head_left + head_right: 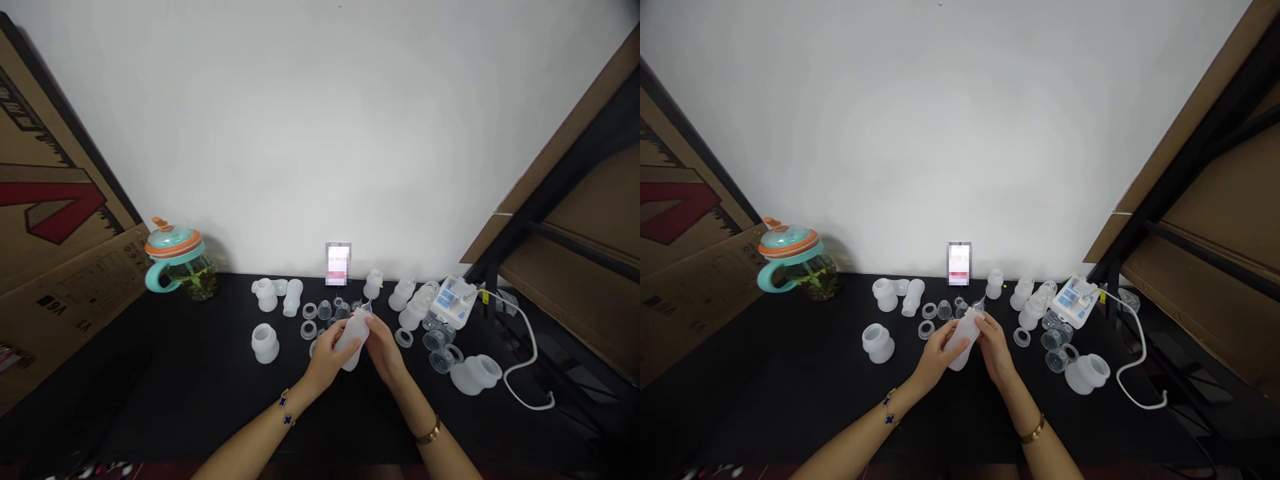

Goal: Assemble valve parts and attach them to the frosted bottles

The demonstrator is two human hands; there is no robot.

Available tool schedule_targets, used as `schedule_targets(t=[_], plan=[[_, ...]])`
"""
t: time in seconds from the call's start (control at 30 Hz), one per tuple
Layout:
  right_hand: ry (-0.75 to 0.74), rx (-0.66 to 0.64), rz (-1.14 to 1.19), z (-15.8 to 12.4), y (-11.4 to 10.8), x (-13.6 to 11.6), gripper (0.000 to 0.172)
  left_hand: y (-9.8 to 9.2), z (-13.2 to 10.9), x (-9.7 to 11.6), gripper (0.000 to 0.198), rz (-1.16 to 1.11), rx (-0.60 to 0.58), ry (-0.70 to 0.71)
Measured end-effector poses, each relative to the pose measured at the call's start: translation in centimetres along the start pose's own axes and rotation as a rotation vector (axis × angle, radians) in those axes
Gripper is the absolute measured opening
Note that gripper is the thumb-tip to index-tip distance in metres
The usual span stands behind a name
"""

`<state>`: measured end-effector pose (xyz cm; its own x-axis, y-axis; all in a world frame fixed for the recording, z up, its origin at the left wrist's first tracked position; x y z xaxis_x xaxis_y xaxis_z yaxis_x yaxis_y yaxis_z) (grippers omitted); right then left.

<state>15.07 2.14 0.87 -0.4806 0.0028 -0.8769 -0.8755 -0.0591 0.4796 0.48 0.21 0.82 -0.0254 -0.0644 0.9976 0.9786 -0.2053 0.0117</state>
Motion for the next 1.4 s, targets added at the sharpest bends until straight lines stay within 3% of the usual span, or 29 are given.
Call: schedule_targets(t=[0.37,0.5,0.73,0.93,1.4], plan=[[-0.010,0.003,-0.014,0.04,0.04,0.01,0.027,-0.11,-0.23,0.26,0.043,0.163,0.054,0.030],[-0.002,-0.026,-0.018,-0.22,0.40,-0.19,0.031,-0.04,0.01,0.21,0.043,-0.008,-0.019,0.016],[0.056,-0.044,0.017,-0.31,0.59,-0.24,0.038,0.06,0.50,0.16,0.054,-0.316,-0.130,-0.125],[0.072,-0.059,0.043,-0.42,0.67,-0.35,0.036,0.00,0.50,0.08,0.059,-0.363,-0.160,-0.196],[0.045,-0.014,-0.002,-0.40,0.54,-0.42,0.042,0.20,0.56,0.00,0.048,-0.379,-0.145,-0.145]])
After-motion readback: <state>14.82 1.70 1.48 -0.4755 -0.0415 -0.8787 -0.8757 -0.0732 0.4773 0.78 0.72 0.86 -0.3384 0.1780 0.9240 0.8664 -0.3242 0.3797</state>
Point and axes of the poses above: each hand's wrist, its own z-axis towards the middle knuckle, its own y-axis out of the palm, x = y × z, the point moved 1 cm from there along z, towards the middle knuckle, and after that the axes turned 4 degrees about -y, right-handed, at the moved point
